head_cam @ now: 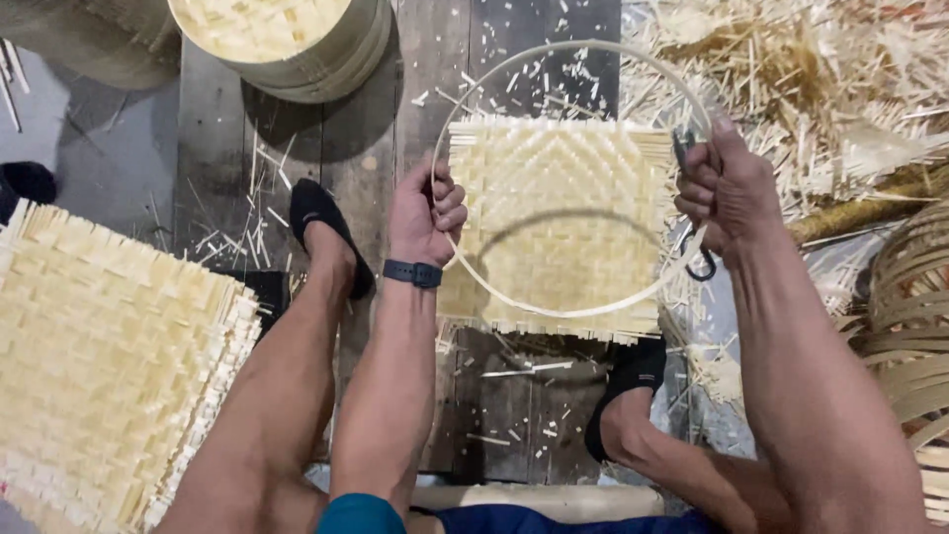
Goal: Making the bottom of a bamboo steamer by weaving strips and trimming the edges.
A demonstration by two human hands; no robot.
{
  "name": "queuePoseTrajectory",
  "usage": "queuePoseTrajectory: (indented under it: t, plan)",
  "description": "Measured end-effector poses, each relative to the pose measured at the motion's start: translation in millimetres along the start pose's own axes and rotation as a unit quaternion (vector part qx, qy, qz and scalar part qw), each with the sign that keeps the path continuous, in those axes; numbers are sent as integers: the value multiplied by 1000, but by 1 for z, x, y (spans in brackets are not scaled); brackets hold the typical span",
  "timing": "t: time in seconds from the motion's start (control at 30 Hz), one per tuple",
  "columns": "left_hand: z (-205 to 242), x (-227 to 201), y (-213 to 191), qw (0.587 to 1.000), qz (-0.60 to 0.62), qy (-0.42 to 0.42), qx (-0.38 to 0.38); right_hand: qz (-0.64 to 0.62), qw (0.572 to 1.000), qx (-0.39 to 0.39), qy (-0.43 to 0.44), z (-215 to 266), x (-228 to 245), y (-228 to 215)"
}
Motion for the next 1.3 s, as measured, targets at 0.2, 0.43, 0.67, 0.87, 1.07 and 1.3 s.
queuePoseTrajectory:
  t: [0.2,0.43,0.67,0.87,1.07,1.3]
  plan:
    - [9,14,-5,992,-83,28,-92,198,974,-93,-61,-1,-20,-22]
    - [-3,26,-81,696,-638,218,-248,448,870,-147,-145,-14,-101,-91]
    - [-9,19,-86,629,-724,138,-247,490,843,-161,-151,-12,-105,-89]
    - [-16,25,-101,651,-706,119,-253,486,839,-154,-189,-15,-112,-97]
    - [-21,28,-121,718,-650,70,-241,494,831,-171,-188,-24,-119,-110]
    - [-35,45,-170,827,-517,-10,-222,496,834,-151,-188,-25,-125,-113]
Point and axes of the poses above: each hand's wrist, its own z-axis away from the middle knuckle, its own y-axis out of the palm, x = y × z, the point moved 5 cm from there along -z, towards the middle knuckle, and after that the axes turned 7 degrees about -z, right-handed, at the moved point
